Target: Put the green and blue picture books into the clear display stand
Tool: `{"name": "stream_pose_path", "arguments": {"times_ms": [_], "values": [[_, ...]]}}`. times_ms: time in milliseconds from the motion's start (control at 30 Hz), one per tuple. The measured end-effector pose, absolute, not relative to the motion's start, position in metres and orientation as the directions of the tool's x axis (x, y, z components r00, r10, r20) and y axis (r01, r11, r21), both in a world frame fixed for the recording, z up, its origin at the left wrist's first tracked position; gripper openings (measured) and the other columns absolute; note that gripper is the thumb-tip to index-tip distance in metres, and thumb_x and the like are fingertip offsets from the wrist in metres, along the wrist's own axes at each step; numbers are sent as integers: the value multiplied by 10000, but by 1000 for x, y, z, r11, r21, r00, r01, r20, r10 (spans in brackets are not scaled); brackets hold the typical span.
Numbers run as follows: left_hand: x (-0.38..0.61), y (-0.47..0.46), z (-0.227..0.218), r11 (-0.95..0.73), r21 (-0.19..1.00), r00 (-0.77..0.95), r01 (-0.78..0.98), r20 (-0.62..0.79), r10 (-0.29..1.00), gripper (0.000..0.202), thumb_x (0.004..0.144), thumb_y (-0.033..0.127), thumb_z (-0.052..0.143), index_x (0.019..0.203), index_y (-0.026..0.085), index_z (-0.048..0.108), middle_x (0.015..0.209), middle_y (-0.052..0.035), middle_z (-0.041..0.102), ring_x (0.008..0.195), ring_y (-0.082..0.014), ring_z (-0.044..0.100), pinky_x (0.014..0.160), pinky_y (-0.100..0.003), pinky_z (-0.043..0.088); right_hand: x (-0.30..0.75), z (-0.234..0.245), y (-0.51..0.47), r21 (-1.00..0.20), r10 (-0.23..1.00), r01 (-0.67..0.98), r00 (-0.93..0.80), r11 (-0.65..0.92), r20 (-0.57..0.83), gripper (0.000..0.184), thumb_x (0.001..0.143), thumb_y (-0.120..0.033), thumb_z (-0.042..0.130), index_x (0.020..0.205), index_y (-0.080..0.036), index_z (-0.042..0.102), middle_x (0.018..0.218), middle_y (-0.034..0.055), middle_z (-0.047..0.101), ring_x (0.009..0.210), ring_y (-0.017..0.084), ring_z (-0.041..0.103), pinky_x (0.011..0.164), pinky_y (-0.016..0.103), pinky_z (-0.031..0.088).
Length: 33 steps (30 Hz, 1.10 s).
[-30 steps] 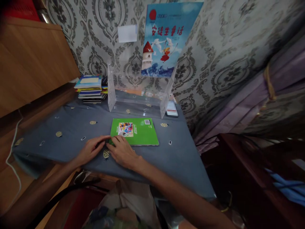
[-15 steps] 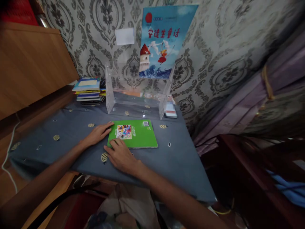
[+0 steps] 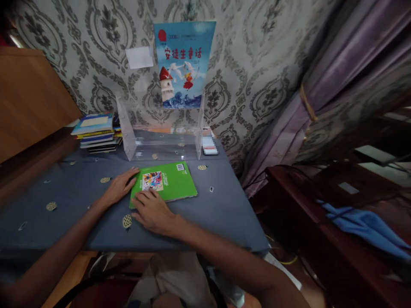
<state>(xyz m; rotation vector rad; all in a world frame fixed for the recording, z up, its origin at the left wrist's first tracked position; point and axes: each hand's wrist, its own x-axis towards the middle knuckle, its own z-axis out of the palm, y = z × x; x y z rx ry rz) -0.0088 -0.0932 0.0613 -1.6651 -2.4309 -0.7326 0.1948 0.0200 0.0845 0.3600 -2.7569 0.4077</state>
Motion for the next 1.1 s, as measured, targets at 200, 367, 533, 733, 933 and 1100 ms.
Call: {"name": "stream_pose_path", "arguments": {"times_ms": [200,367,533,733,933,1100], "values": [[-16,-89,66,290,328,-388,899,293,874,441,960,356,355,1311,166,543,1421,-115,577,1354,-247,502,1129,-460,401,220,78,54,-294,-1,-103,-945,950,328,418,1001,-340,498,1373,-154,538,1432,142,556,1377,261,446,1184,533,263],[9,-97,93,318,229,-372,920,255,892,378,940,336,391,1185,150,612,1192,-132,675,1110,-256,640,983,-403,496,242,72,78,-360,136,13,-937,933,321,390,1038,-340,390,1360,-228,580,1438,105,565,1408,284,406,1171,620,226],[91,-125,115,523,15,-522,852,63,850,313,989,346,391,1021,199,666,979,-96,707,824,-246,697,700,-331,506,216,66,116,-436,164,-15,-915,900,370,370,1012,-360,448,1263,-192,662,1364,109,627,1374,302,443,1153,580,295],[145,-121,125,479,-17,-479,877,-74,875,296,1013,331,393,989,228,669,914,-68,734,789,-244,706,678,-334,496,171,59,157,-444,-19,-239,-895,864,445,324,957,-242,507,1227,-189,678,1307,106,665,1344,253,491,1122,506,391],[85,-83,108,442,28,-439,897,186,879,262,971,280,467,1142,171,632,1289,-144,642,1221,-296,588,960,-432,505,178,54,151,-393,126,-62,-891,918,436,351,950,-246,508,1242,-133,665,1370,184,599,1331,276,506,1140,516,377],[43,-62,77,361,192,-402,912,258,878,433,960,303,446,1353,145,534,1450,-143,546,1392,-281,458,1101,-472,430,190,50,148,-480,343,140,-864,866,368,414,959,-268,490,1328,-119,599,1460,187,520,1371,274,477,1144,483,390]]}}
